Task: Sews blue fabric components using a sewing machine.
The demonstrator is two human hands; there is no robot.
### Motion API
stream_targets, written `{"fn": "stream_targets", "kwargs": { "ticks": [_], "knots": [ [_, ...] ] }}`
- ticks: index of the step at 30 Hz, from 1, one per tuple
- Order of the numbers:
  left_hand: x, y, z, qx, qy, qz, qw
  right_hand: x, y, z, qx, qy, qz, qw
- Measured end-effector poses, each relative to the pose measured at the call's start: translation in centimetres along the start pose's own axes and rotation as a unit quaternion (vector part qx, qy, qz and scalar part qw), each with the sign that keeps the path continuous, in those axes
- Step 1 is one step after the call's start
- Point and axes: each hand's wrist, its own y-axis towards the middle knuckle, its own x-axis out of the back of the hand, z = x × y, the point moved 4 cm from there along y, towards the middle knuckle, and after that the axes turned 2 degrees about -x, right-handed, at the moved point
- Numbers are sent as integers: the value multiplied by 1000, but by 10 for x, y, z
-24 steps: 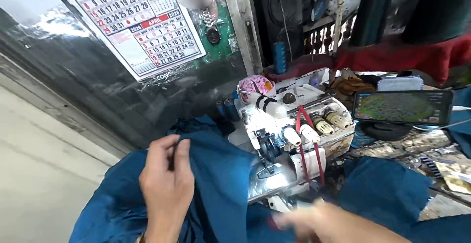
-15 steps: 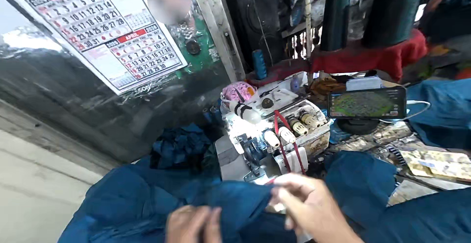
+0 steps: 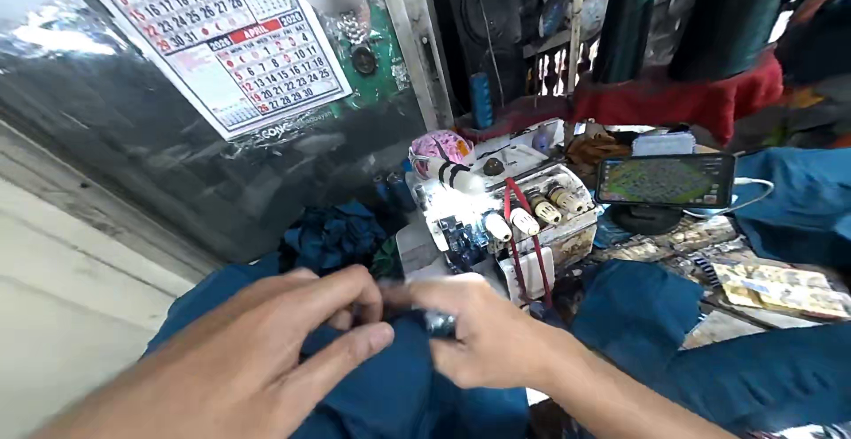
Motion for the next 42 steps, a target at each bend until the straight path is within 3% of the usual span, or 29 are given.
{"fn": "stream_targets", "kwargs": {
  "ticks": [2,4,6,8,10,11,12,14,15,16,19,21,23,26,28,30,33,35,39,42],
  "knots": [
    [14,-6,4,-27,219,42,974,-20,5,13,48,4,57,997],
    [25,-18,20,55,353,127,925,-36,12,25,66,-76,95,990],
    [50,-18,42,147,426,176,875,-44,30,34,58,-199,78,975],
    [85,-4,53,181,459,130,860,-44,47,49,51,-273,27,960],
    [106,3,56,156,467,40,869,-45,51,64,65,-273,-22,960],
    [106,0,53,137,466,32,873,-48,46,65,59,-272,-16,960],
    [97,-8,48,129,463,62,875,-51,39,59,29,-280,20,959],
    [73,-28,46,179,444,200,855,-61,29,44,-53,-281,142,948],
    [66,-32,49,219,435,266,832,-68,28,46,-56,-279,156,946],
    [62,-30,54,244,435,285,818,-75,29,57,-27,-285,127,950],
    [52,7,49,251,441,149,849,-95,35,96,126,-243,39,961],
    [23,38,37,202,397,20,895,-92,25,92,143,-222,46,963],
    [-29,57,33,162,345,-45,923,-67,-8,64,66,-258,72,961],
    [-114,65,49,163,195,-155,955,-28,-70,23,-83,-274,121,951],
    [-134,66,58,176,94,-242,949,-19,-89,13,-118,-262,119,950],
    [-134,68,59,143,68,-237,959,-16,-92,14,-126,-248,88,956],
    [-130,67,56,100,96,-146,980,-5,-92,24,-149,-231,46,960],
    [-138,69,52,96,58,-126,986,0,-96,23,-179,-237,13,955],
    [-140,61,49,81,-33,-146,985,-7,-106,7,-230,-235,7,944],
    [-130,37,27,109,21,-175,978,-10,-115,20,-177,-155,-85,968]
  ]
}}
